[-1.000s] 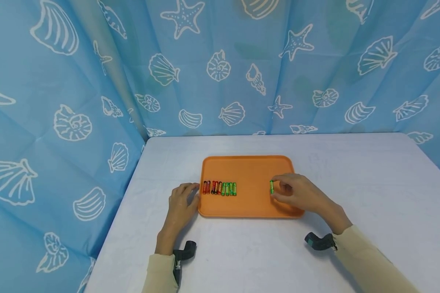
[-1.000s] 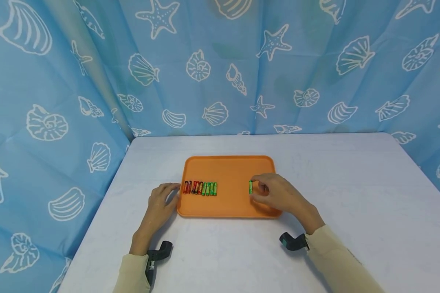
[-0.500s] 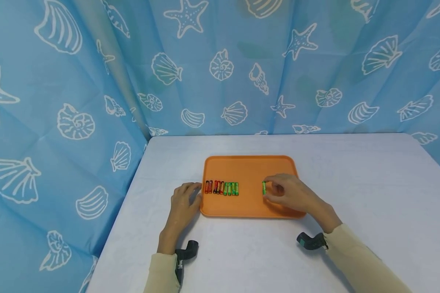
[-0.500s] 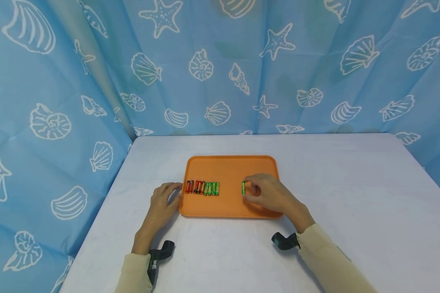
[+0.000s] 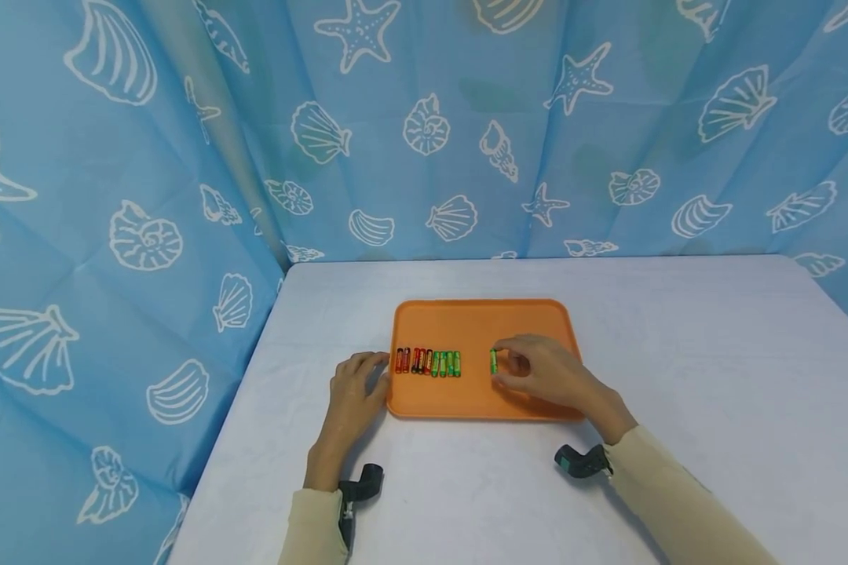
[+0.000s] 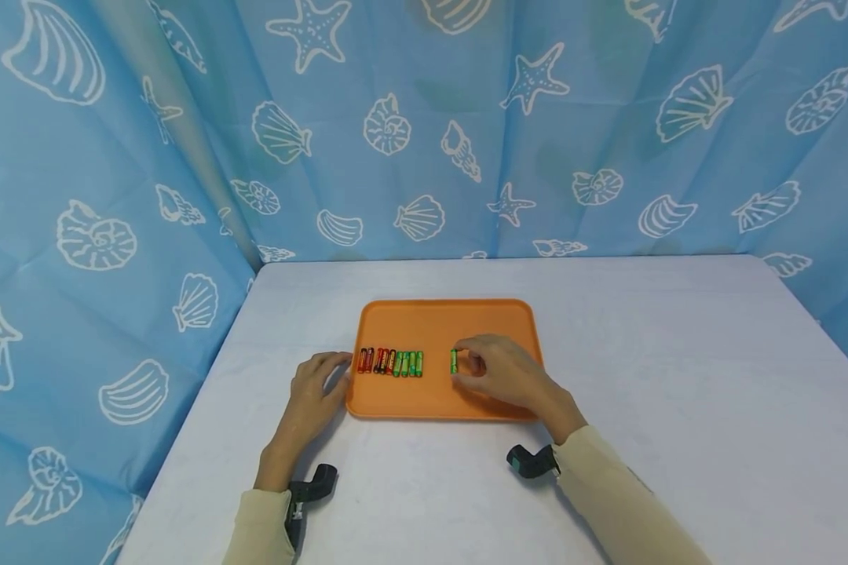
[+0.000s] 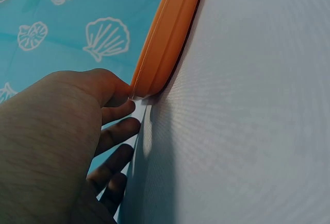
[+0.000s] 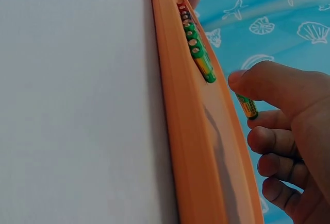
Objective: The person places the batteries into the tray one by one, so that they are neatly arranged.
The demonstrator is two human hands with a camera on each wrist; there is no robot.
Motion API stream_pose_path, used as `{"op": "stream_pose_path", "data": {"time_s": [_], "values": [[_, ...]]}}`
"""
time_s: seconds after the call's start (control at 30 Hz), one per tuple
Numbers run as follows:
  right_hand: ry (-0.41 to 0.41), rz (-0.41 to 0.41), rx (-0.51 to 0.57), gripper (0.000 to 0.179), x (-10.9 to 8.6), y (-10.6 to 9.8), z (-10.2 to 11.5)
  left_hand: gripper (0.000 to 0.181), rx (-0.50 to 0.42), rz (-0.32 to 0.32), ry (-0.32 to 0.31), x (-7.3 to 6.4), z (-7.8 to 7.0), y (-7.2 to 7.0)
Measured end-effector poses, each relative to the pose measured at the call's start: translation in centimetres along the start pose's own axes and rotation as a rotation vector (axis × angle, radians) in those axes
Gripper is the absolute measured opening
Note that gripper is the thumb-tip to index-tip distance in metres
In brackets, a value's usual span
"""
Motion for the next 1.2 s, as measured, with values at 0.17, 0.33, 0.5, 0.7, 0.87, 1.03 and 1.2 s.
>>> {"op": "stream_pose_path", "data": {"time_s": [0.17, 0.33, 0.5, 0.7, 0.87, 1.03, 1.2], "values": [[0.023, 0.021, -0.016, 0.042, 0.4, 0.7, 0.4, 0.036, -0.003, -0.001, 0.011, 0.0, -0.1, 0.0], [0.042, 0.047, -0.008, 0.041, 0.9, 1.3, 0.5, 0.036, -0.004, -0.005, 0.019, -0.1, -0.1, 0.0], [0.036, 0.060, 0.010, 0.037, 1.3, 1.9, 0.8, 0.036, 0.004, -0.004, 0.021, -0.1, -0.1, 0.0], [0.050, 0.071, 0.014, 0.036, 1.6, 2.5, 0.8, 0.036, -0.003, 0.000, 0.029, -0.1, -0.2, 0.0], [0.035, 0.069, 0.033, 0.032, 1.8, 2.7, 1.3, 0.036, -0.009, -0.004, 0.033, -0.2, -0.4, -0.2], [0.044, 0.070, 0.046, 0.030, 2.0, 2.8, 1.6, 0.036, -0.003, -0.003, 0.023, -0.2, -0.4, -0.2], [0.042, 0.069, 0.040, 0.029, 2.1, 3.0, 1.6, 0.035, 0.003, -0.012, 0.027, -0.2, -0.5, -0.1]]}}
Point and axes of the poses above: each hand's wrist, its own x-axis towards the middle knuckle, its own y-axis out of the palm, z = x × y, the point moved 4 cm from there along x, towards the middle knuckle, and after that the axes turned 12 degrees about y, right-handed, at the moved point
